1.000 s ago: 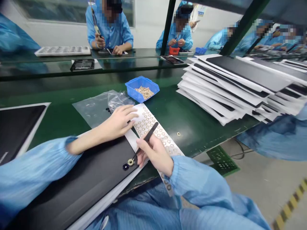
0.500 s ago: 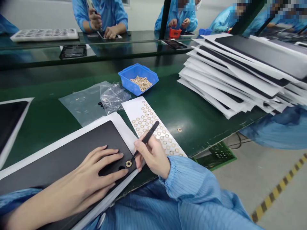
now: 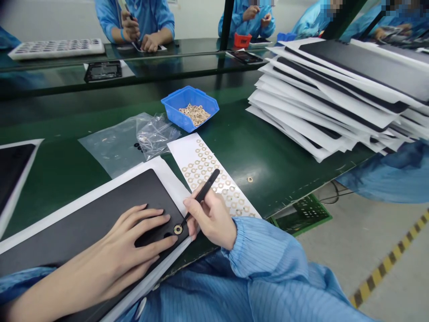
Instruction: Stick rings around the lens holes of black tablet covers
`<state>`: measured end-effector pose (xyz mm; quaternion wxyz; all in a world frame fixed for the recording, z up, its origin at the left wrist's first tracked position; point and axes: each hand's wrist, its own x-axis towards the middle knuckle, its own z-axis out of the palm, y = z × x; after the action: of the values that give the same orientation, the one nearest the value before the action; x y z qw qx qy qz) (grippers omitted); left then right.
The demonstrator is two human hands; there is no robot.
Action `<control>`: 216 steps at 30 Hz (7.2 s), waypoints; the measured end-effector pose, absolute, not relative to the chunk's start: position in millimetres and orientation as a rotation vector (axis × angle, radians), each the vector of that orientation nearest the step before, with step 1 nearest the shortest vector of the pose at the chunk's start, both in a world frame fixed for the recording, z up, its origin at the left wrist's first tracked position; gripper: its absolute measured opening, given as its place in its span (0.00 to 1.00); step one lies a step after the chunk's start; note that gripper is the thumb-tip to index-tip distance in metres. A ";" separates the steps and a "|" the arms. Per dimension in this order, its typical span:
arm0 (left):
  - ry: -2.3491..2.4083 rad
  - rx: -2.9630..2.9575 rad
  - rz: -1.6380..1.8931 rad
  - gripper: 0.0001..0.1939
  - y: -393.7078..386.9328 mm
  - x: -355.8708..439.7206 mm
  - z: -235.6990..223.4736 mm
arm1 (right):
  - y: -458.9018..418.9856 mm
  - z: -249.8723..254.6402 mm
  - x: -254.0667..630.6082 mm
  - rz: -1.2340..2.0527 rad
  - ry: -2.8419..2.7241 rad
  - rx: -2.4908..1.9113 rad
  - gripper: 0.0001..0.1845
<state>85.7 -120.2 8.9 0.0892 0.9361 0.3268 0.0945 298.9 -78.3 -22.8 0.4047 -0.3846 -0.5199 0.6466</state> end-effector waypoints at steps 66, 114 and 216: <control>2.055 1.978 0.358 0.11 -6.9 -7.0 19.6 | 112.5 42.3 206.1 0.344 -2.473 -1.150 0.08; 1.101 0.688 1.191 0.14 5.5 3.0 -10.0 | 77.1 -22.8 162.1 0.535 -2.339 -0.773 0.09; 0.924 2.663 0.304 0.18 -114.4 93.6 6.5 | -96.5 -2.2 300.4 1.230 -1.629 -1.180 0.06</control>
<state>93.6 -114.4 6.5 0.1526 0.9283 0.3221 0.1058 300.4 -96.5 -2.2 0.3820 -0.4624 -0.6385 0.4823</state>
